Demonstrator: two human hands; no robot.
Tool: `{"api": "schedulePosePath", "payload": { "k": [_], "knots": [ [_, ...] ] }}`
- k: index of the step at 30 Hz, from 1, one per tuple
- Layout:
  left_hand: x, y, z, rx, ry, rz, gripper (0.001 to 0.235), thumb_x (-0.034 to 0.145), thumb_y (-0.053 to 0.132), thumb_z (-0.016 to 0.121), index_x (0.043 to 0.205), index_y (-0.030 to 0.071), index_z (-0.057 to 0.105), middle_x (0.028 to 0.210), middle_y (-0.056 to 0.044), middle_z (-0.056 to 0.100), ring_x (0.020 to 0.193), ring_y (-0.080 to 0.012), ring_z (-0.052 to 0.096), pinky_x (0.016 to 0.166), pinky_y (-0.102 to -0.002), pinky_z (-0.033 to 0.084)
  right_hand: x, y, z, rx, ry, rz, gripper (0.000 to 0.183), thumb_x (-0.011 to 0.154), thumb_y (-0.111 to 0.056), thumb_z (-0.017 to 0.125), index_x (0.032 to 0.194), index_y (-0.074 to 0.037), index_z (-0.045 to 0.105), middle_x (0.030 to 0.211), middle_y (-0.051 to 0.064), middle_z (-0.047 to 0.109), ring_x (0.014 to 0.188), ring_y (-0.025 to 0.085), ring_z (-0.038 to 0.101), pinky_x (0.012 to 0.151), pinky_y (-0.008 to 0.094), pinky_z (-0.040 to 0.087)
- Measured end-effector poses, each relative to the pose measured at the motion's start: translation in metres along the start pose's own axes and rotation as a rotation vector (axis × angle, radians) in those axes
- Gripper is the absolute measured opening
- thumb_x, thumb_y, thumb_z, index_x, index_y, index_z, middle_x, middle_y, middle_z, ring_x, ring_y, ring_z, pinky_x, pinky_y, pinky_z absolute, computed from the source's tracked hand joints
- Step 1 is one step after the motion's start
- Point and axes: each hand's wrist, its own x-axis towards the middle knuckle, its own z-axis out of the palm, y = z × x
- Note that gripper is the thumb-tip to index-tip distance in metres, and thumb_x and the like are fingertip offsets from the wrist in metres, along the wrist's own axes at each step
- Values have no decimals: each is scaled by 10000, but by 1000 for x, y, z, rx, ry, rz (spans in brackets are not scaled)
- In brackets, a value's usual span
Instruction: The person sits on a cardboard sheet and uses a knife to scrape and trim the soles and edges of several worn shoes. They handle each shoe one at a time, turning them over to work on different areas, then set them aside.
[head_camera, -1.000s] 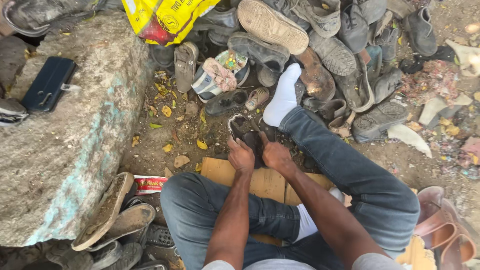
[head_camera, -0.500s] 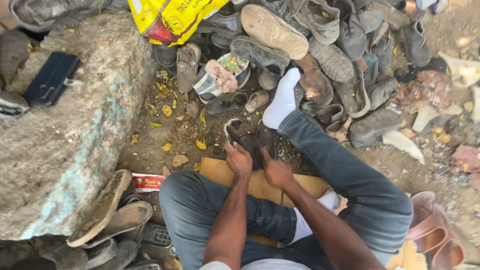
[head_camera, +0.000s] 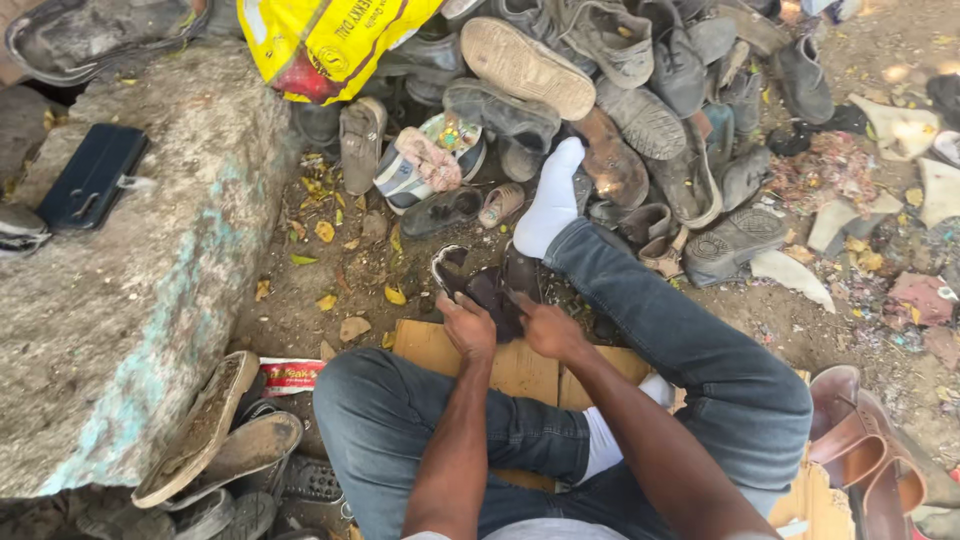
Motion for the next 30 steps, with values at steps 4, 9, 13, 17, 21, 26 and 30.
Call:
{"api": "schedulePosePath", "payload": {
  "k": [4, 9, 13, 17, 21, 26, 30],
  "knots": [
    [-1, -8, -2, 26, -10, -71, 353, 1031, 148, 503, 1325, -26, 416, 901, -350, 665, 824, -548, 637, 724, -617, 450, 26, -9, 28, 83, 67, -143, 549, 963, -225, 546, 1494, -124, 456, 1031, 298, 702, 966, 501, 688, 863, 565, 538],
    [-3, -8, -6, -7, 145, -33, 324, 1033, 133, 516, 1303, -32, 444, 905, -337, 669, 822, -530, 651, 713, -588, 482, -30, -1, 27, -99, -93, -29, 614, 972, -247, 482, 1570, -191, 355, 974, 292, 711, 915, 476, 695, 847, 578, 523],
    [-15, -13, -16, -58, 90, -85, 340, 1038, 122, 487, 1323, -58, 442, 902, -353, 649, 819, -542, 632, 724, -597, 455, -40, -15, 17, -186, -147, -83, 699, 906, -186, 485, 1587, -187, 327, 989, 260, 733, 911, 459, 701, 814, 580, 527],
    [-20, -7, -25, -114, 135, -48, 370, 1035, 123, 489, 1316, -106, 415, 953, -361, 635, 845, -540, 634, 735, -587, 462, -31, -33, -6, -221, -130, -187, 682, 915, -194, 507, 1573, -189, 330, 990, 234, 732, 901, 430, 714, 784, 556, 554],
    [-29, -3, -33, -125, 99, -36, 363, 1044, 136, 488, 1299, -111, 413, 951, -349, 634, 839, -528, 645, 741, -574, 476, -74, -19, -27, -359, -223, -104, 736, 938, -192, 479, 1630, -179, 229, 938, 209, 735, 851, 398, 728, 772, 536, 567],
    [-53, -1, -41, -73, 6, -12, 332, 1044, 151, 516, 1266, -87, 446, 901, -340, 641, 829, -532, 632, 732, -574, 474, -81, -9, -24, -351, -283, -57, 711, 951, -204, 469, 1621, -264, 239, 989, 210, 720, 881, 392, 721, 759, 532, 568],
    [-56, -1, -48, -54, -55, 108, 321, 1013, 152, 535, 1230, -73, 466, 863, -320, 655, 785, -534, 634, 692, -573, 463, -44, -21, -20, -286, -228, -172, 673, 953, -214, 480, 1604, -241, 310, 977, 214, 744, 902, 402, 719, 781, 528, 561]
  ]
}}
